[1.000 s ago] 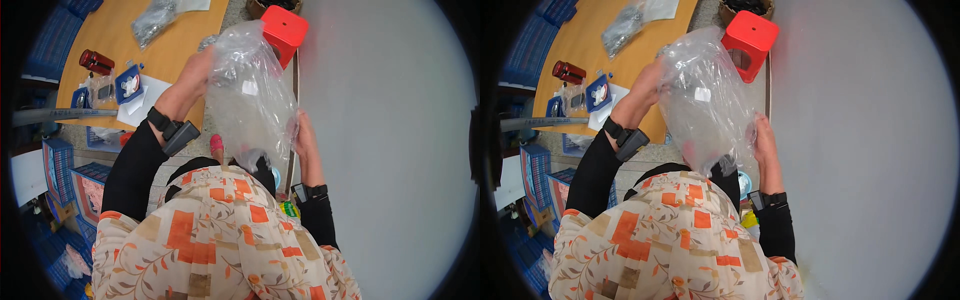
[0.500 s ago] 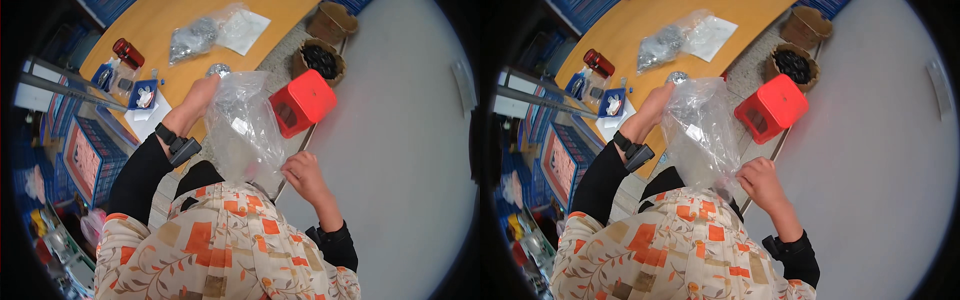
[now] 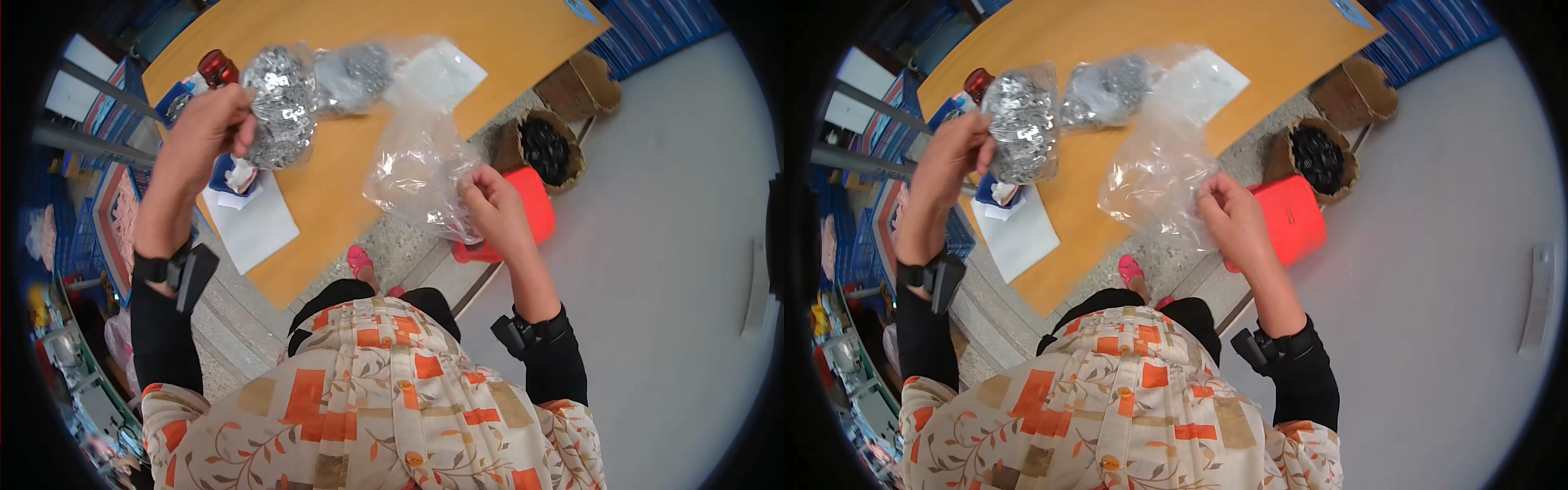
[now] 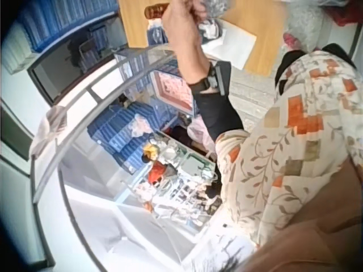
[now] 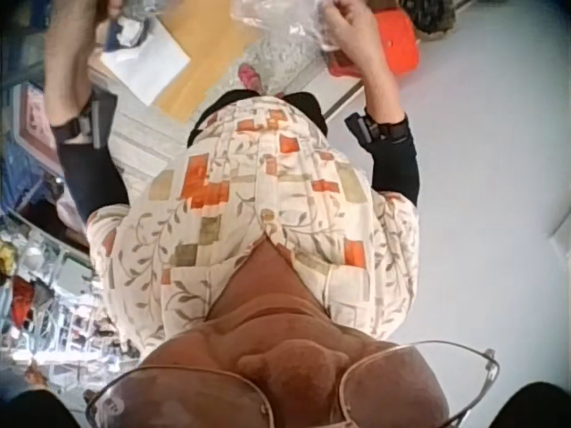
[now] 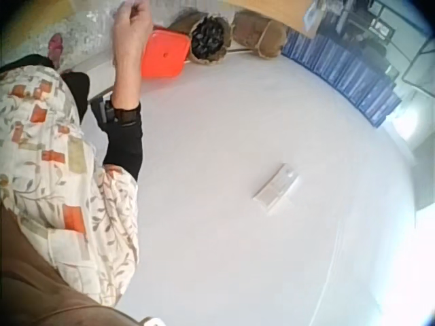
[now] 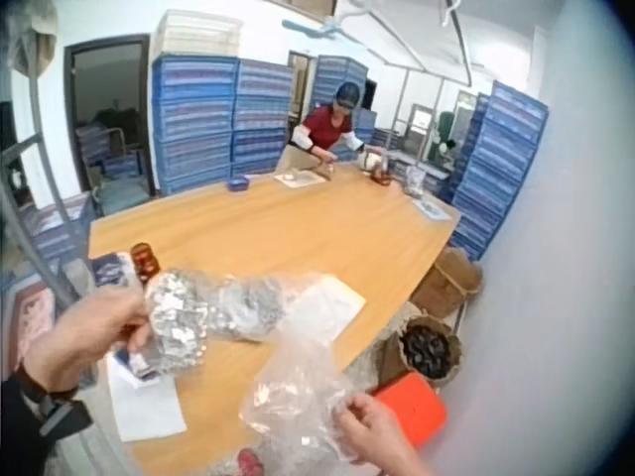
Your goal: The person packs small metallic items into clear plastic bags at a wooden table. They open the bags, pour the items in, and seal them, occasionally moving the sealed bags aside.
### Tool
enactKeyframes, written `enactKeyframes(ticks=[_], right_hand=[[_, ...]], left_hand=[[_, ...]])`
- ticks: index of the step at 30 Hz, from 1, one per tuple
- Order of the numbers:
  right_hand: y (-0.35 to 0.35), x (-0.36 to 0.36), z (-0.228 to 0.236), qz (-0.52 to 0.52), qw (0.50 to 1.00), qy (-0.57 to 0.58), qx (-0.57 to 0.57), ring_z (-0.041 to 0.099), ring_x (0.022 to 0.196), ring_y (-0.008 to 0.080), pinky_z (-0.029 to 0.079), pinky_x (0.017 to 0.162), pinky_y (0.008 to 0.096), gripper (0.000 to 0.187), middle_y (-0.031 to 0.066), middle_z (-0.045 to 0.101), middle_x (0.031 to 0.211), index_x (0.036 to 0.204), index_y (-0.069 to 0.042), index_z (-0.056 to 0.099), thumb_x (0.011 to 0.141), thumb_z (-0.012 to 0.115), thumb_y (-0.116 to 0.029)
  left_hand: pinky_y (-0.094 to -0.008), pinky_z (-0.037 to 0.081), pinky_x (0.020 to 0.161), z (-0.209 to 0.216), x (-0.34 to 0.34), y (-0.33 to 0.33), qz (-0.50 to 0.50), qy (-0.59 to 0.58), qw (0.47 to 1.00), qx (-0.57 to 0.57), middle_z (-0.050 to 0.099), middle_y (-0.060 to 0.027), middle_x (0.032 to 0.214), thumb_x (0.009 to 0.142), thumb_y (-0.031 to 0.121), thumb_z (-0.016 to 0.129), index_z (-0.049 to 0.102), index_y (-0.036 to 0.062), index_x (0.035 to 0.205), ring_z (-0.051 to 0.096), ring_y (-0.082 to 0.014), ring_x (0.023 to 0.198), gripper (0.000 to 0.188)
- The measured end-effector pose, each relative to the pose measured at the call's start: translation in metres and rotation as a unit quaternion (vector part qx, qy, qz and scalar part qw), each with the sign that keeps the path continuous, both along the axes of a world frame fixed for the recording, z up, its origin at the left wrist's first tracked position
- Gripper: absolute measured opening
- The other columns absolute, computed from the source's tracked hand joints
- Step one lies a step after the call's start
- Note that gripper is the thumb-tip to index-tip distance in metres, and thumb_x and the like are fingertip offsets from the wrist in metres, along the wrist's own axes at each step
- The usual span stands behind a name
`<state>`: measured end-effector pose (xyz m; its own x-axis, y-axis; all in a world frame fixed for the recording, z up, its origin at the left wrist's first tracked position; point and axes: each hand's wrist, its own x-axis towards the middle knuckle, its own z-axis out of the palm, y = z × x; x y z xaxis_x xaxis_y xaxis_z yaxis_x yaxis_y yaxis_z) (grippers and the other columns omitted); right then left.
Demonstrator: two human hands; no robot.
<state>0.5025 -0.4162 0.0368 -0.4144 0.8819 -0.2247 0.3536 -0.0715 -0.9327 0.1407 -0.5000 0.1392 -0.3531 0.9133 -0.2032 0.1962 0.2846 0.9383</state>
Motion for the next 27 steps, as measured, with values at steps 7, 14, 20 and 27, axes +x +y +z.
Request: enactKeyframes(ticks=[7,14,20,27], right_hand=[[0.066,-0.112,-0.001,0.208,0.975,0.075,-0.032,0.051,0.075,0.0056,0.044,0.068,0.0242,0.012,-0.0032,0.056,0.080,0.092,-0.004,0.058,0.095,0.055,-0.015],[0.072,-0.166,0.041,0.258,0.905,0.240,-0.238,0.062,0.097,0.0119,0.051,0.082,0.0283,0.025,0.0020,0.065,0.106,0.117,-0.004,0.061,0.095,0.056,-0.014],[0.114,-0.165,-0.069,0.291,0.893,0.143,-0.310,0.063,0.099,0.0149,0.053,0.082,0.0311,0.035,0.0056,0.065,0.114,0.131,-0.004,0.053,0.098,0.052,-0.015],[0.124,-0.135,-0.149,0.290,0.938,0.084,-0.170,0.056,0.083,0.0090,0.047,0.077,0.0241,0.012,0.0011,0.064,0.098,0.099,-0.006,0.059,0.099,0.052,-0.016]], left_hand=[[-0.0215,0.040,0.051,0.126,-0.022,-0.034,-0.024,-0.109,0.992,0.060,0.051,-0.0024,0.052,0.099,0.032,0.051,0.047,0.0093,0.058,0.046,-0.0102,0.045,0.047],[-0.0254,0.041,0.057,0.107,0.019,-0.034,-0.054,-0.182,0.978,0.087,0.056,-0.0050,0.055,0.095,0.036,0.053,0.057,0.0047,0.060,0.050,-0.0125,0.051,0.047],[-0.0269,0.041,0.062,-0.007,0.047,-0.018,0.004,-0.049,0.998,0.029,0.055,-0.0031,0.056,0.090,0.028,0.052,0.057,0.0037,0.057,0.050,-0.0120,0.057,0.041],[-0.0310,0.043,0.057,-0.123,0.064,0.007,0.062,-0.020,0.995,-0.076,0.057,-0.0049,0.056,0.088,0.028,0.052,0.057,0.0024,0.058,0.054,-0.0147,0.055,0.040]])
